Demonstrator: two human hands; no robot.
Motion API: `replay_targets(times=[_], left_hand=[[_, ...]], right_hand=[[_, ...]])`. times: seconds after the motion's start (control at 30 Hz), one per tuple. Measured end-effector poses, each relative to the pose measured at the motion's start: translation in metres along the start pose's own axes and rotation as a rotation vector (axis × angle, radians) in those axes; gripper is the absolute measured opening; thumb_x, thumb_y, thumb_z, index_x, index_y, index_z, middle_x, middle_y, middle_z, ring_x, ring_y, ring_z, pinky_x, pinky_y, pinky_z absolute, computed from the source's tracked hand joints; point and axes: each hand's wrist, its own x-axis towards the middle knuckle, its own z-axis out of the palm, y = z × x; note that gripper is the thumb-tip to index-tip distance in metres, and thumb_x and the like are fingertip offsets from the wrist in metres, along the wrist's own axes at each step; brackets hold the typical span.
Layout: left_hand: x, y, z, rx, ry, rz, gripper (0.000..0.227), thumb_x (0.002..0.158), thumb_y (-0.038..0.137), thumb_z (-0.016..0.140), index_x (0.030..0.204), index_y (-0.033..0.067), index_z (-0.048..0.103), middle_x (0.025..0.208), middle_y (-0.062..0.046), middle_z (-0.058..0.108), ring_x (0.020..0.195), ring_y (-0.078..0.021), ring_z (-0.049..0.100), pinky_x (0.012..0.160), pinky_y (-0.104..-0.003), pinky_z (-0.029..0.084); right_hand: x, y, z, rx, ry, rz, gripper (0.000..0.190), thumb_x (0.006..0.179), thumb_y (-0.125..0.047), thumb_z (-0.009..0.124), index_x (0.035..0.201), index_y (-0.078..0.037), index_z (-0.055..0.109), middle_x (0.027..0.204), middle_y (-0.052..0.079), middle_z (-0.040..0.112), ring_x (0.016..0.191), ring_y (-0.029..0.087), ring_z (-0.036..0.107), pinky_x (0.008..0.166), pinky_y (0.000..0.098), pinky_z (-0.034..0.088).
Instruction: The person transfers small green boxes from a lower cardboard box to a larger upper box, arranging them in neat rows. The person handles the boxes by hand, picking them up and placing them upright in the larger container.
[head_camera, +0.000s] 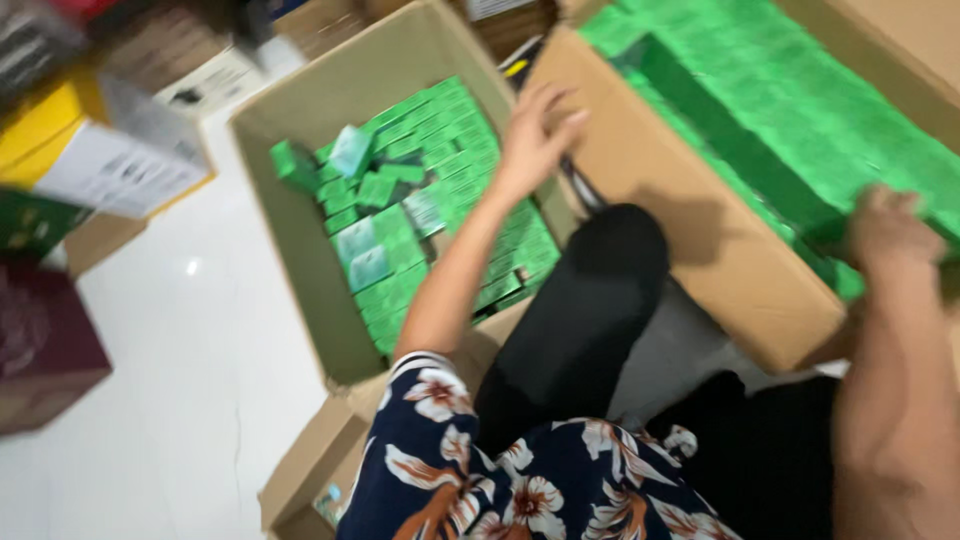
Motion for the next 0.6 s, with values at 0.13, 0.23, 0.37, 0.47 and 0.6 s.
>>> replay_targets(times=[0.13,0.23,0.37,0.47,0.6], left_hand=[[-0.086,-0.129,-0.126,0.197,0.193,-0.21,0.036,0.093,0.023,0.078,0.123,0.0064,0.068,0.12,-0.015,0.069,0.108,-0.0273,0.069,0.093,-0.04,0.056],[-0.155,-0.191,-0.201,0.433,0.111,-0.436,0.044,0.092,0.033,0.076,0.125,0.0064,0.066,0.118,-0.017,0.069,0.109,-0.0335,0.068,0.094,-0.043,0.054],[-0.213,-0.257,-0.243,0.622,-0.28,-0.75,0.063,0.086,0.048,0.078,0.132,0.0074,0.062,0.122,-0.023,0.065,0.116,-0.0404,0.063,0.105,-0.052,0.044],[-0.232,-0.29,-0.25,0.649,-0.42,-0.824,0.071,0.081,0.053,0.079,0.134,0.0075,0.061,0.131,-0.026,0.059,0.123,-0.0428,0.057,0.107,-0.053,0.041],[-0.229,-0.321,-0.243,0.659,-0.301,-0.926,0.069,0.083,0.051,0.077,0.138,0.0128,0.062,0.14,-0.025,0.055,0.13,-0.0418,0.055,0.114,-0.053,0.039]], right_hand=[[0.007,-0.007,-0.002,0.11,0.094,-0.044,0.078,0.081,-0.034,0.092,0.128,0.01,0.048,0.121,0.034,0.061,0.101,0.048,0.068,0.082,0.0537,0.056],[-0.011,-0.047,-0.023,0.256,0.318,-0.312,0.07,0.085,-0.03,0.091,0.127,0.009,0.051,0.115,0.029,0.064,0.1,0.042,0.067,0.085,0.0475,0.055],[-0.081,-0.164,-0.135,0.103,0.429,-0.555,0.059,0.086,-0.031,0.087,0.125,0.002,0.058,0.112,0.022,0.065,0.098,0.038,0.067,0.084,0.0448,0.055],[-0.128,-0.262,-0.234,-0.027,0.464,-0.692,0.052,0.087,-0.032,0.084,0.124,-0.003,0.063,0.11,0.018,0.065,0.097,0.034,0.067,0.082,0.0429,0.055],[-0.139,-0.375,-0.303,-0.051,0.361,-0.865,0.047,0.085,-0.034,0.08,0.122,-0.008,0.067,0.108,0.013,0.065,0.096,0.032,0.067,0.08,0.0426,0.054]])
